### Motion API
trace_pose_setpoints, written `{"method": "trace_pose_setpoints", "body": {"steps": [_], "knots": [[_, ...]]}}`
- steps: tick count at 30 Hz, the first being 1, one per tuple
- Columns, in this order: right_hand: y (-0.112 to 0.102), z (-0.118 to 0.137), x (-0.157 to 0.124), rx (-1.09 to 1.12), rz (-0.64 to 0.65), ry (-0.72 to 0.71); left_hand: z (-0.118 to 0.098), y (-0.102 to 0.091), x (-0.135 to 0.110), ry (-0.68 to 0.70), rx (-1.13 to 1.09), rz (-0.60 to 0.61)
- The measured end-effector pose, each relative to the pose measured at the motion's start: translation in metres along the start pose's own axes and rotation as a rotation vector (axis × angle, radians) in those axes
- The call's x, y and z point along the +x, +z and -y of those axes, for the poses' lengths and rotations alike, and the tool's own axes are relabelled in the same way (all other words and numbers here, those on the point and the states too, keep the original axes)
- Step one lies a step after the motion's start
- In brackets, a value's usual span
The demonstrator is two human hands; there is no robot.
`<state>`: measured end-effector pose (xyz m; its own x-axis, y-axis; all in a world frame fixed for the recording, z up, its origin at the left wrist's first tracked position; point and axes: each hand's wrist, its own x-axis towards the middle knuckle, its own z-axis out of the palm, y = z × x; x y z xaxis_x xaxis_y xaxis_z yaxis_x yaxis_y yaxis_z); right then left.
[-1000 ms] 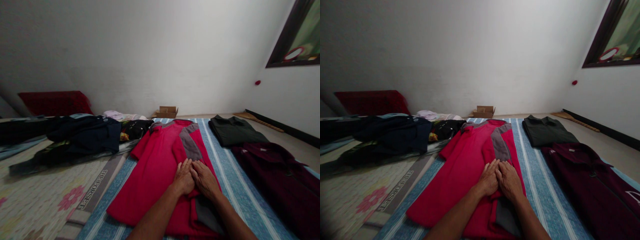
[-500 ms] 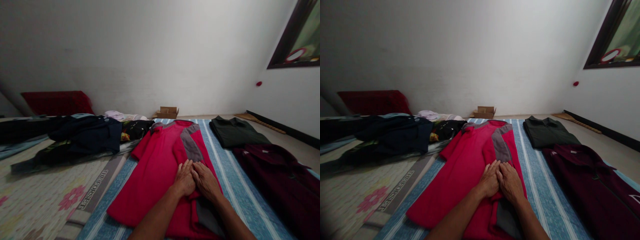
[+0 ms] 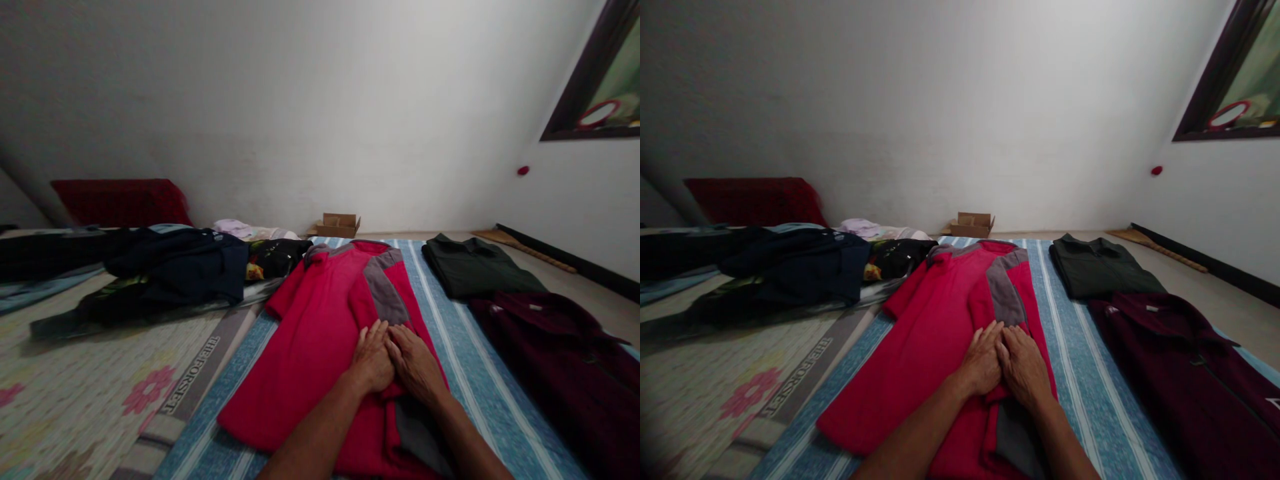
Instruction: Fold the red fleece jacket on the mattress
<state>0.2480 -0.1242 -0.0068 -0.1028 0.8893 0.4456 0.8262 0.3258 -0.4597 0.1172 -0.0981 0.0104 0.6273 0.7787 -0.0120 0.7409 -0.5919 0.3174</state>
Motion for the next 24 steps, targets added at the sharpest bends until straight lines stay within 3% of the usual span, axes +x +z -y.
{"method": "trace_pose_setpoints", "body": {"steps": [24], "knots": [[-0.0085, 0.0085, 0.007, -0.002, 0.022, 0.006, 0.0054, 0.0, 0.0058, -0.009, 0.082, -0.003]]}}
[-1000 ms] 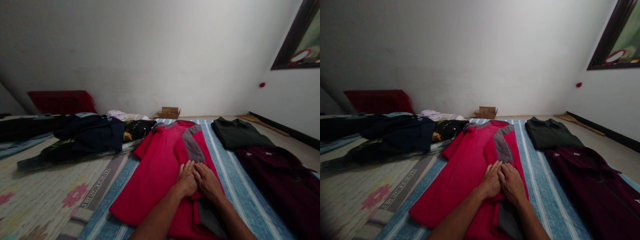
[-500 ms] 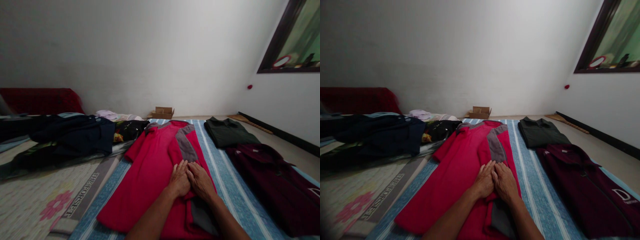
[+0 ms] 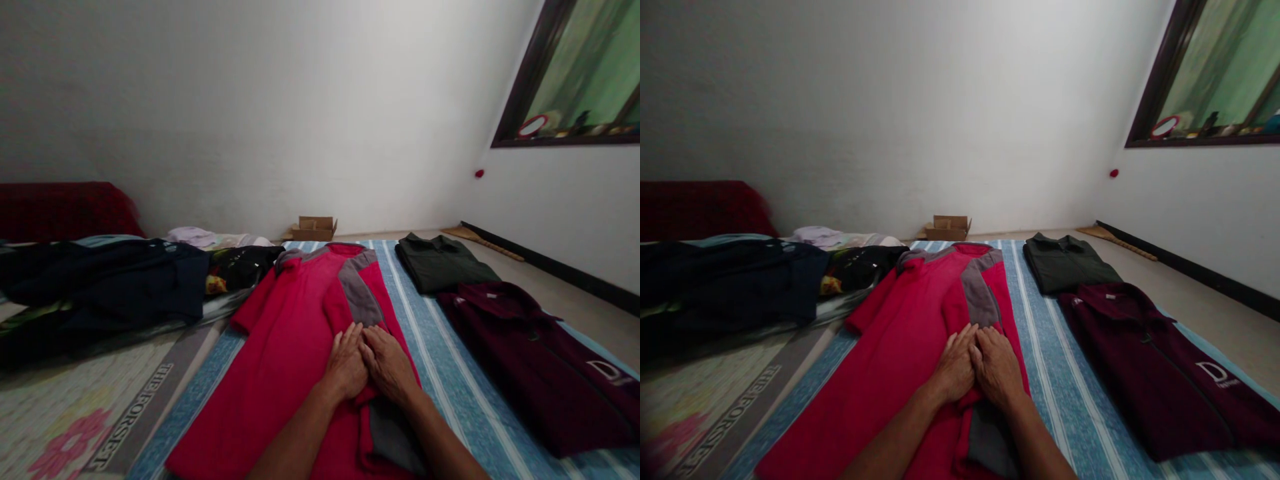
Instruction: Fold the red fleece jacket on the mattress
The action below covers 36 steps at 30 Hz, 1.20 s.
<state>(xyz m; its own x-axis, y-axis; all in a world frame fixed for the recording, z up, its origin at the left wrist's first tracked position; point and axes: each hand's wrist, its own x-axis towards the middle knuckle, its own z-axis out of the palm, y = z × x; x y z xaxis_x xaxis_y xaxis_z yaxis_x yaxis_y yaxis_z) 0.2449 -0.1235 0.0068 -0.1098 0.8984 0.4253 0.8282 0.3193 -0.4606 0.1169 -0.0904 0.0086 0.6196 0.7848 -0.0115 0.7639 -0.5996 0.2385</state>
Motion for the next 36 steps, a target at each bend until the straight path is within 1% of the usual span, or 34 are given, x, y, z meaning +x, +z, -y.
{"method": "trace_pose_setpoints", "body": {"steps": [9, 15, 17, 21, 23, 26, 28, 31, 33, 36], "knots": [[0.001, 0.004, -0.001, 0.0, -0.007, 0.022, 0.003, 0.004, 0.003, -0.008, 0.025, -0.029], [-0.003, 0.007, -0.004, 0.053, -0.051, 0.024, 0.001, -0.002, 0.003, -0.021, 0.038, 0.008], [-0.004, 0.005, -0.005, 0.096, -0.11, 0.034, -0.001, -0.006, 0.003, -0.029, 0.032, 0.022], [-0.007, -0.004, -0.005, 0.147, -0.304, 0.083, -0.006, -0.014, 0.003, -0.054, 0.003, 0.034], [-0.01, -0.012, -0.004, 0.162, -0.39, 0.15, -0.009, -0.016, 0.002, -0.069, -0.009, 0.046], [-0.013, -0.028, -0.003, 0.156, -0.459, 0.341, -0.011, -0.018, 0.002, -0.083, -0.026, 0.055], [-0.014, -0.038, -0.004, 0.153, -0.435, 0.492, -0.011, -0.019, 0.002, -0.085, -0.032, 0.059], [-0.016, -0.05, -0.007, 0.23, -0.329, 0.67, -0.011, -0.018, 0.003, -0.081, -0.032, 0.062], [-0.018, -0.055, -0.008, 0.299, -0.277, 0.73, -0.011, -0.017, 0.003, -0.078, -0.027, 0.058], [-0.02, -0.057, -0.007, 0.326, -0.26, 0.749, -0.01, -0.015, 0.004, -0.075, -0.019, 0.054]]}}
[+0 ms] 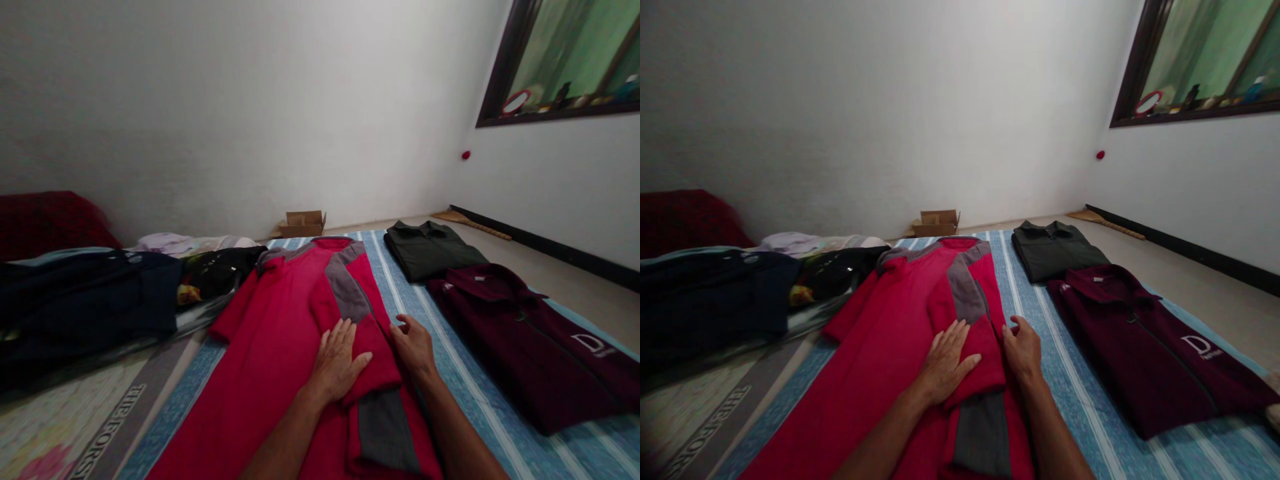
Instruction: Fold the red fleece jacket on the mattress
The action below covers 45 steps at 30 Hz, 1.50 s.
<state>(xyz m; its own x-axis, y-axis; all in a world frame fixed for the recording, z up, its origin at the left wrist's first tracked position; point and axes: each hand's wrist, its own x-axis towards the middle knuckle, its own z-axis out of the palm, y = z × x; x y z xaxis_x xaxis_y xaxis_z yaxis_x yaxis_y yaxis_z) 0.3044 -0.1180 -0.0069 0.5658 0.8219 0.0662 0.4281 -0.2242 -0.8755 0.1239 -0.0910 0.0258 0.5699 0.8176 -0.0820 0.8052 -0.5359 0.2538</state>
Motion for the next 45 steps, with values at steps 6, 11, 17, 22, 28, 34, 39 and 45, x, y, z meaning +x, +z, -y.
{"method": "trace_pose_setpoints", "body": {"steps": [6, 11, 17, 22, 28, 34, 39, 45], "knots": [[-0.001, -0.001, 0.001, -0.106, -0.003, -0.037, 0.0, 0.0, 0.0, -0.002, -0.008, 0.008], [-0.003, -0.002, -0.001, -0.132, 0.007, -0.045, 0.001, 0.002, 0.0, 0.008, -0.038, -0.007], [-0.006, -0.001, -0.006, -0.116, 0.084, -0.03, 0.002, 0.008, -0.005, 0.026, -0.091, -0.018], [-0.006, -0.009, -0.006, -0.111, 0.135, -0.045, 0.0, 0.008, -0.009, 0.03, -0.143, -0.013], [-0.007, -0.01, -0.007, -0.138, 0.139, -0.025, 0.0, 0.009, -0.011, 0.038, -0.177, -0.01], [-0.008, -0.009, -0.008, -0.131, 0.134, -0.018, -0.001, 0.011, -0.012, 0.041, -0.217, -0.016], [-0.01, -0.009, -0.009, -0.115, 0.166, 0.028, 0.009, -0.014, -0.02, 0.036, -0.266, -0.031], [-0.011, -0.007, -0.01, -0.131, 0.159, 0.038, 0.089, -0.059, -0.035, -0.296, -0.087, -0.359]]}}
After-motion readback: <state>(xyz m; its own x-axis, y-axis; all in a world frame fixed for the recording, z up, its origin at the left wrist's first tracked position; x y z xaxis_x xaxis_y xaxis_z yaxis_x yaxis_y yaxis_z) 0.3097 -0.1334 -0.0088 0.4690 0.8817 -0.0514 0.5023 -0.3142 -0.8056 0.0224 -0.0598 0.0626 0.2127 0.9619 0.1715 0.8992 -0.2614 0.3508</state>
